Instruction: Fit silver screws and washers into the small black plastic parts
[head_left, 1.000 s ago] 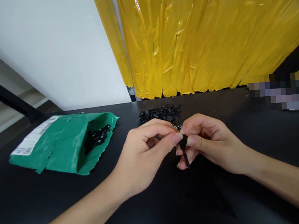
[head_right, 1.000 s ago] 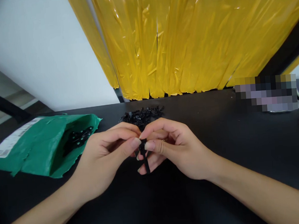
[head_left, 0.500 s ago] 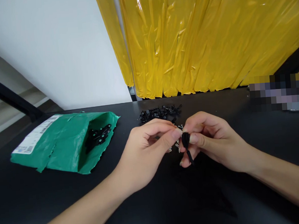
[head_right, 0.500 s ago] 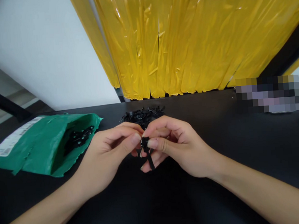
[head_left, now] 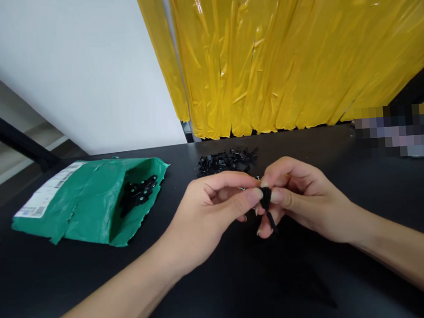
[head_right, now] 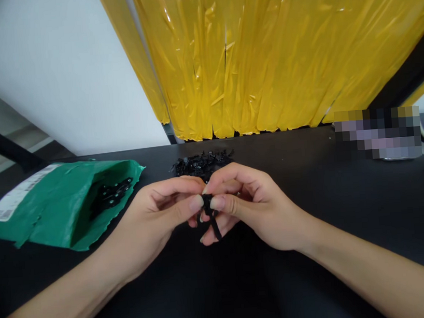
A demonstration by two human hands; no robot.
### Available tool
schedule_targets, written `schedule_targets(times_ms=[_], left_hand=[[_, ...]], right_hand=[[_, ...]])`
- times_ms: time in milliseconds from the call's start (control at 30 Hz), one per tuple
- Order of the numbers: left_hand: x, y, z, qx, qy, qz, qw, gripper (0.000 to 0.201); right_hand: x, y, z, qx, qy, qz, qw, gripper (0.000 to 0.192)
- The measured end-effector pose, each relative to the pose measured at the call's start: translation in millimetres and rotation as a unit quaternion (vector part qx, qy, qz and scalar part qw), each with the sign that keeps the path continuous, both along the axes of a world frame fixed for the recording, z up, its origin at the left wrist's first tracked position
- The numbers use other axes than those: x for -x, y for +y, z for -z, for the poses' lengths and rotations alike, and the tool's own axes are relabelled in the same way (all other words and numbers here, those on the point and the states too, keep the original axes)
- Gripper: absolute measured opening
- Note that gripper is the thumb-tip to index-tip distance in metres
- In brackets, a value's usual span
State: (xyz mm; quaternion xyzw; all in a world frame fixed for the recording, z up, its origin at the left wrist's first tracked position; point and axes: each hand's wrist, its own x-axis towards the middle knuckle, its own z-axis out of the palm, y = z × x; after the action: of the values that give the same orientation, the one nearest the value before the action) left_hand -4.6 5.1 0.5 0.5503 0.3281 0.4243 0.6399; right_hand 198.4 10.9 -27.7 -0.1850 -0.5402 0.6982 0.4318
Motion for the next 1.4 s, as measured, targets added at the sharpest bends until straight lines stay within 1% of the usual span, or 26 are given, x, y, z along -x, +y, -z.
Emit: schedule_targets(times_ms=[67, 133, 200, 300, 400, 567, 700, 800, 900, 1000, 1067, 1233, 1400], left_hand=[[1, 2, 1.1, -0.019, 0.017, -0.004, 1.000, 0.013], [0, 2, 0.9, -0.057, 0.037, -0.019, 0.998, 0.017], [-2, 1, -0.4, -0.090, 0.054, -0.043, 0.994, 0.017], [-4, -2, -2.7, -0.110, 0.064, -0.067, 0.990, 0.015], [-6, -4, -5.2, -0.102, 0.057, -0.066, 0.991, 0.015], [-4, -5, -7.8, -0.051, 0.033, -0.035, 0.998, 0.021], [-5, -6, -3.9, -0.029, 0.009, -0.021, 0.999, 0.011], [-4, -3, 1.6, -0.028, -0.014, -0.006, 0.999, 0.003], [0, 1, 7.2, -0.029, -0.019, 0.000, 0.999, 0.012], [4, 5, 10.8, -0.042, -0.007, -0.012, 0.999, 0.013], [6, 7, 11.2, -0.046, 0.006, -0.012, 0.999, 0.013], [7, 6, 7.5, -0.054, 0.047, 0.025, 0.997, 0.017], [6, 6, 6.2, -0.075, 0.055, 0.026, 0.995, 0.016]], right_hand=[[0, 0, -0.1, -0.005, -0.005, 0.012, 1.000, 0.008], [0, 0, -0.1, -0.009, -0.006, 0.021, 1.000, 0.008], [0, 0, -0.1, -0.011, -0.007, 0.023, 1.000, 0.008], [1, -1, -0.4, -0.007, -0.008, 0.015, 1.000, 0.007], [1, -1, -0.8, -0.007, -0.003, 0.003, 1.000, 0.006], [0, -2, -1.5, -0.013, -0.002, -0.014, 1.000, 0.006], [-1, -2, -2.3, -0.015, 0.008, -0.015, 1.000, 0.009], [-1, -1, -4.1, -0.030, 0.011, -0.002, 0.999, 0.012], [1, -2, -6.8, -0.045, 0.008, 0.025, 0.999, 0.017], [4, -2, -8.7, -0.072, -0.005, 0.058, 0.996, 0.023], [4, -3, -8.6, -0.088, -0.017, 0.075, 0.993, 0.025], [3, -2, -5.9, -0.107, -0.038, 0.091, 0.989, 0.026], [1, -4, -4.8, -0.122, -0.067, 0.104, 0.985, 0.026]])
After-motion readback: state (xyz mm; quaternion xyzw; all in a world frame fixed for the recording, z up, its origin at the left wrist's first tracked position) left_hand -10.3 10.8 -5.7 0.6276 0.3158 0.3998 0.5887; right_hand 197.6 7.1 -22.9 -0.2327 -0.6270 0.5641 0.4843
